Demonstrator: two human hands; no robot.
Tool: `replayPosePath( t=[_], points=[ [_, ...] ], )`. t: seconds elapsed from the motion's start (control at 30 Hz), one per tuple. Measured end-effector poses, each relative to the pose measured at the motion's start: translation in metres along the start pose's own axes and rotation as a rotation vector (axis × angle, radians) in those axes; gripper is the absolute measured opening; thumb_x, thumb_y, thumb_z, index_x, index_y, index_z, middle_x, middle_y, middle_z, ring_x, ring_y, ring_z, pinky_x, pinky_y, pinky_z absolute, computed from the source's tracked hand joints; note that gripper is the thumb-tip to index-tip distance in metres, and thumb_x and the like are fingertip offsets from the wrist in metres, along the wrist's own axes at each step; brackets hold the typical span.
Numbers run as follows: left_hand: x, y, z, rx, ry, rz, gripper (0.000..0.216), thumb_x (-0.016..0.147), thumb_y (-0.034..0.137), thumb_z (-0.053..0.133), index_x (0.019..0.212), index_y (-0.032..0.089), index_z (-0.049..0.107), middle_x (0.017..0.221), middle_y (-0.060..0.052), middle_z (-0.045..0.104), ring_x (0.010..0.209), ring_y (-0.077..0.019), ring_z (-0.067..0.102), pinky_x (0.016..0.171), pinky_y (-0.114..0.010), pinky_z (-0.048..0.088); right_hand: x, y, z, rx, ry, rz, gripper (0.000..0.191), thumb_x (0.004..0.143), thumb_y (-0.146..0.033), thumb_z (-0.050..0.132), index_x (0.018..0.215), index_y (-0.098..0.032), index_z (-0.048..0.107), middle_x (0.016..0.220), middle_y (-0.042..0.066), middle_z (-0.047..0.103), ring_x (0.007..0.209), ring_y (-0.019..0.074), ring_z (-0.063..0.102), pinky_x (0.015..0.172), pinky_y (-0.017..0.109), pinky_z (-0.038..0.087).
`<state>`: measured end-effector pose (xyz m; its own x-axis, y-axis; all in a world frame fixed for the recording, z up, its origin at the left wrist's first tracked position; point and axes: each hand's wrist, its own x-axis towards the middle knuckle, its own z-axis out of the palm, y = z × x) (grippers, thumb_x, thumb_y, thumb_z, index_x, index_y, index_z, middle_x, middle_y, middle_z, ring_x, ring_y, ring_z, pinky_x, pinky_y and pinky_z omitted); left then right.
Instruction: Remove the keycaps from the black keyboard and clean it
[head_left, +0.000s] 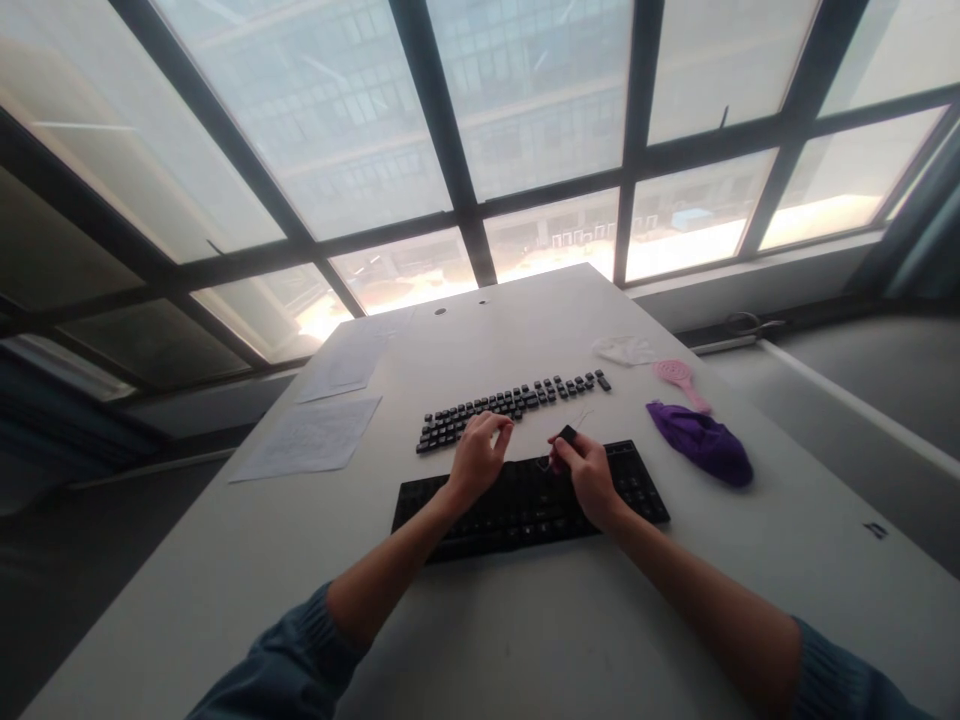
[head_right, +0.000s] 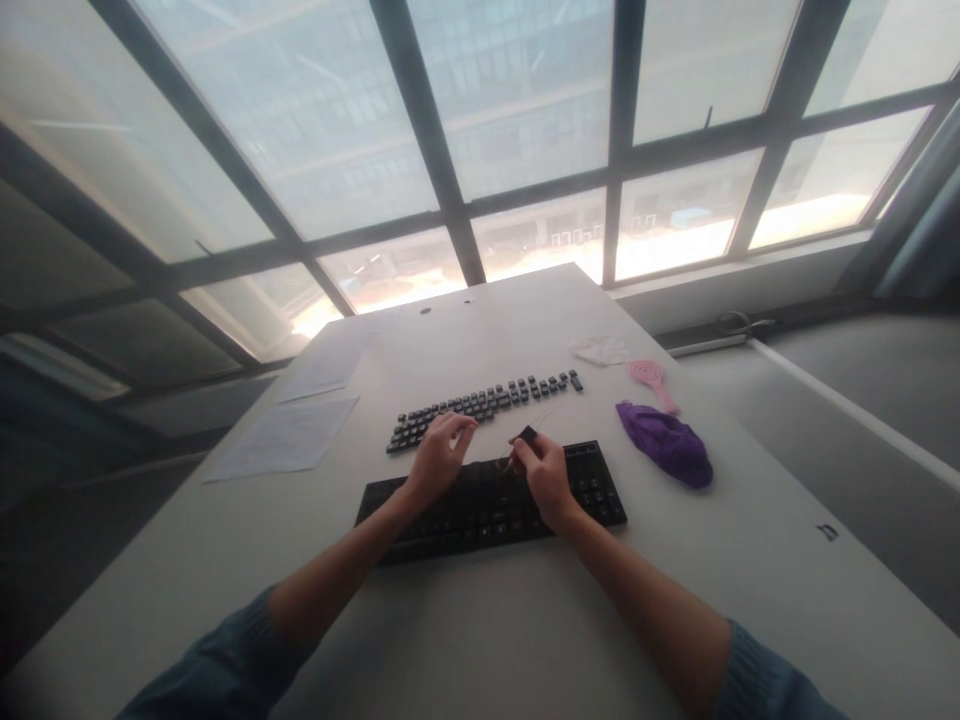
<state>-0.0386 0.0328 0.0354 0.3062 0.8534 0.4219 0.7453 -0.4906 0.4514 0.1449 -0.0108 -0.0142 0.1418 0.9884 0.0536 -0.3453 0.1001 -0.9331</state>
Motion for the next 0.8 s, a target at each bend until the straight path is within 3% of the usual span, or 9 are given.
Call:
replayPosePath(
  t=[0.13,0.27,0.4,0.67,0.8],
  points=[
    [-0.043,0.019,0.007,-0.106,-0.215,0.068,0.018,0.092,0.036,0.061,0.09,0.02,0.071,0.087,-0.005,0.066,0.088,-0.0203,0.058,0.082,-0.033,0.047,0.003,-0.002,-0.001,0.223,0.051,0.08,0.028,0.075,-0.042,0.074,0.082,-0.016,0.066,0.064,0.001,0.059,0.056,0.0137,0.053,0.054,0.027,0.042],
    [-0.065,0.025,0.014,-0.138,-0.273,0.113,0.027,0.081,0.04,0.075,0.103,0.023,0.074,0.093,-0.006,0.066,0.093,-0.0219,0.057,0.084,-0.035,0.049,0.002,-0.005,0.0,0.246,0.014,0.116,0.029,0.073,-0.041,0.076,0.081,-0.015,0.066,0.064,0.0,0.058,0.057,0.0129,0.052,0.054,0.027,0.041],
    [-0.068,0.025,0.016,-0.106,-0.292,0.087,0.034,0.074,0.041,0.08,0.105,0.026,0.075,0.093,-0.005,0.067,0.091,-0.022,0.057,0.08,-0.034,0.05,0.002,-0.004,0.002,0.205,-0.011,0.127,0.028,0.074,-0.041,0.075,0.082,-0.016,0.066,0.064,0.0,0.059,0.057,0.0134,0.053,0.055,0.027,0.041],
    [-0.059,0.029,0.02,-0.12,-0.356,-0.09,0.022,0.071,0.036,0.083,0.091,0.028,0.078,0.092,-0.001,0.07,0.09,-0.021,0.06,0.079,-0.032,0.047,-0.001,-0.004,0.003,0.154,-0.043,0.117,0.026,0.076,-0.04,0.075,0.081,-0.016,0.066,0.061,0.0,0.058,0.056,0.013,0.051,0.055,0.027,0.039],
    [-0.057,0.029,0.023,-0.129,-0.385,-0.046,0.014,0.078,0.03,0.077,0.09,0.023,0.076,0.094,-0.002,0.068,0.094,-0.02,0.06,0.085,-0.031,0.046,-0.001,-0.003,0.003,0.172,-0.045,0.126,0.025,0.075,-0.039,0.076,0.081,-0.016,0.068,0.061,0.0,0.059,0.057,0.0123,0.05,0.056,0.026,0.037]
  ],
)
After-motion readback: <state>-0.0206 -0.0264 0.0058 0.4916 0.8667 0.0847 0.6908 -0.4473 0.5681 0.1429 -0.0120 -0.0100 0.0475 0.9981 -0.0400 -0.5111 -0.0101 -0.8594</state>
